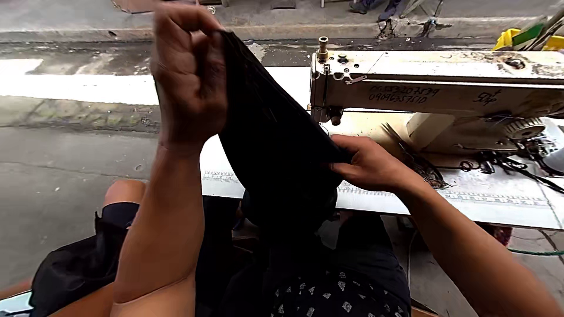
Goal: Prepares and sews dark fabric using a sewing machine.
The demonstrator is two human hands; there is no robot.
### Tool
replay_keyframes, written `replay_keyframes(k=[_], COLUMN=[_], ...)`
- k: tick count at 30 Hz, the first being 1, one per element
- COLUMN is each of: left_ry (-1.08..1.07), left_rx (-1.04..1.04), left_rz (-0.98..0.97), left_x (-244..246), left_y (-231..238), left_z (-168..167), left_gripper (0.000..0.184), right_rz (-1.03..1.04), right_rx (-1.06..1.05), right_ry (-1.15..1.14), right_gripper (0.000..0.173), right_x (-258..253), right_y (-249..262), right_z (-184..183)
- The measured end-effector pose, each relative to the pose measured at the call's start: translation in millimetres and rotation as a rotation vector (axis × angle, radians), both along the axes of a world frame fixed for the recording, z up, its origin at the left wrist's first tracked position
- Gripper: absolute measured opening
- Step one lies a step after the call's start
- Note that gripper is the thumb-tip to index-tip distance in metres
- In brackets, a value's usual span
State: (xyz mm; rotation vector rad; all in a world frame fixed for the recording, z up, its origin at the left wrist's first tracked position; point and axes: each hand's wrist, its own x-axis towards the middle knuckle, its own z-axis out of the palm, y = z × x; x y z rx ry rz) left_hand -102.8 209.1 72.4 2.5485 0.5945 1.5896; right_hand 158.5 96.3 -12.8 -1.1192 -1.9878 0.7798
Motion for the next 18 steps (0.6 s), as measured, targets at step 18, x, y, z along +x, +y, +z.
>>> replay_keyframes(k=[18], left_ry=[-0.938], left_rx=[-0.753], left_rz=[0.356], left_x=[66], left_y=[-148], left_z=[-178], left_gripper=[0.036], right_rz=[-0.008], right_rx=[0.107], right_ry=[-0.310], right_gripper=[0.021], right_x=[-96], right_y=[117], right_z=[42])
